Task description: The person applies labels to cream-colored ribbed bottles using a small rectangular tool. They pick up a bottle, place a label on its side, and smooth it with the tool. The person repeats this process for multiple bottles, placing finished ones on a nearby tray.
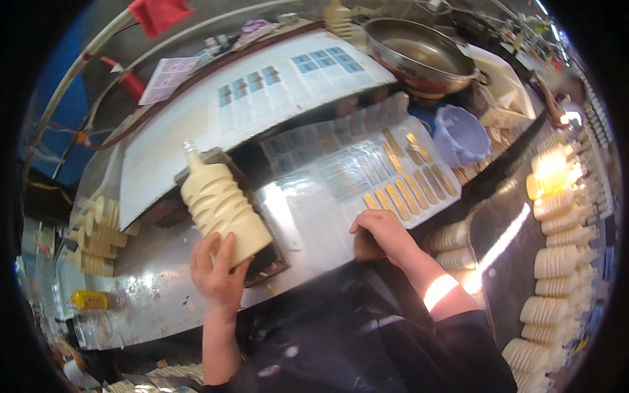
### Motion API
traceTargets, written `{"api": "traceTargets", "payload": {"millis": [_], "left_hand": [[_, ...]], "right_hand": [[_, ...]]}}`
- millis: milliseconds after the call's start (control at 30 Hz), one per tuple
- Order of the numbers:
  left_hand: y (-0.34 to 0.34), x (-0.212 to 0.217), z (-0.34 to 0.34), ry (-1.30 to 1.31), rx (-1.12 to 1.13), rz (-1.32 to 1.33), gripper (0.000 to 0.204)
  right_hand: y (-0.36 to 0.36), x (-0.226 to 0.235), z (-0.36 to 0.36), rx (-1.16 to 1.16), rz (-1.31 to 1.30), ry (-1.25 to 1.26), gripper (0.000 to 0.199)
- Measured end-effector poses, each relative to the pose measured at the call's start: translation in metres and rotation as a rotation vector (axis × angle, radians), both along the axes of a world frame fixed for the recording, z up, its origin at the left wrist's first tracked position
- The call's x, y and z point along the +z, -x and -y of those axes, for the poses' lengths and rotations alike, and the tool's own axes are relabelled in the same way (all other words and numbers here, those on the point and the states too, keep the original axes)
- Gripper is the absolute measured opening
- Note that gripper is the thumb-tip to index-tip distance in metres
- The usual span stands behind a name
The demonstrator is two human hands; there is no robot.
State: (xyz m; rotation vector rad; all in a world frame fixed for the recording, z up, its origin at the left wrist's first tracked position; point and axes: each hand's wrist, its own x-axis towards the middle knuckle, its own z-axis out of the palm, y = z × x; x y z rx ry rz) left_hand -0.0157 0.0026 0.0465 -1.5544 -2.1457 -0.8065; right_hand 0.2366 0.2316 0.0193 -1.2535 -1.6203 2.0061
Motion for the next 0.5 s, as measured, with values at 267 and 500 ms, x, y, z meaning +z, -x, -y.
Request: {"api": "traceTargets", "payload": {"millis": [267, 500], "left_hand": [[-0.016, 0.0, 0.004, -0.075, 0.007, 0.001, 0.048], [-0.037, 0.015, -0.029, -0.136, -0.28, 0.138, 0.028]], "right_hand": [[-0.053, -0.009, 0.032, 0.08, 0.477, -1.19, 0.018], [-0.058, -0.027, 0.042, 0.263, 0.583, -1.394, 0.037]]}}
